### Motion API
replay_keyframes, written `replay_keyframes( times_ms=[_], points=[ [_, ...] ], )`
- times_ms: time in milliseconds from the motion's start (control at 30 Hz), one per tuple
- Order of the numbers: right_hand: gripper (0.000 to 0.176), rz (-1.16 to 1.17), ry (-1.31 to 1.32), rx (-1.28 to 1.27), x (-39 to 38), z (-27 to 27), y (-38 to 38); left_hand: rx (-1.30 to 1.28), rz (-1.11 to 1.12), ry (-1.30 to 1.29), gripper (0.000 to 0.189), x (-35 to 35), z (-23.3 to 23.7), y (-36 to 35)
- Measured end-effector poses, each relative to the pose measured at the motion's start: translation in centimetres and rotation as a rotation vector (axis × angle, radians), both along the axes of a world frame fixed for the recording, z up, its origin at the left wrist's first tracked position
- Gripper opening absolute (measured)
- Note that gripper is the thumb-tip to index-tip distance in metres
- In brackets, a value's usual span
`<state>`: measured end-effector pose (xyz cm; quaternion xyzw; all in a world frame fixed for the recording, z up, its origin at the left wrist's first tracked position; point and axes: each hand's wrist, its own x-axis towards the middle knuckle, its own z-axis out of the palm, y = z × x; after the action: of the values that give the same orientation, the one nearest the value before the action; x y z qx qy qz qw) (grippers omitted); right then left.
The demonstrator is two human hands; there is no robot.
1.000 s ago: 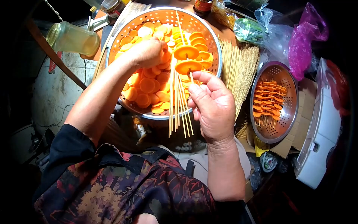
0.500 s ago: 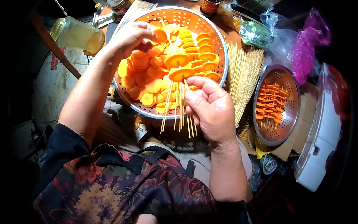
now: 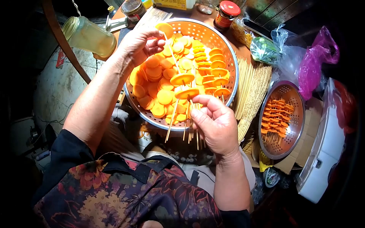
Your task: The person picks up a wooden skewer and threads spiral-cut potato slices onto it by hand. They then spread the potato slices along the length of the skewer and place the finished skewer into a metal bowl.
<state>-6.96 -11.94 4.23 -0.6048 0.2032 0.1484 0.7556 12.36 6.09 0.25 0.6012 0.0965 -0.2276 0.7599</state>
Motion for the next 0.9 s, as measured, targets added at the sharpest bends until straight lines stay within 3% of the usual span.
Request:
replay_keyframes(
  times_ms=[267, 500, 900],
  points=[
    [0.025, -0.014, 0.034, 0.021, -0.1, 0.0, -0.5, 0.099, -0.106, -0.22, 0.008, -0.4, -0.2, -0.7],
    [0.024, -0.145, -0.017, 0.029, 0.5, -0.9, -0.4, -0.012, -0.311, -0.079, 0.008, -4.4, 0.2, -3.6],
    [0.024, -0.168, -0.041, 0.018, 0.3, -0.9, -0.5, 0.017, -0.224, -0.154, 0.006, -6.3, -0.2, -4.6]
  ],
)
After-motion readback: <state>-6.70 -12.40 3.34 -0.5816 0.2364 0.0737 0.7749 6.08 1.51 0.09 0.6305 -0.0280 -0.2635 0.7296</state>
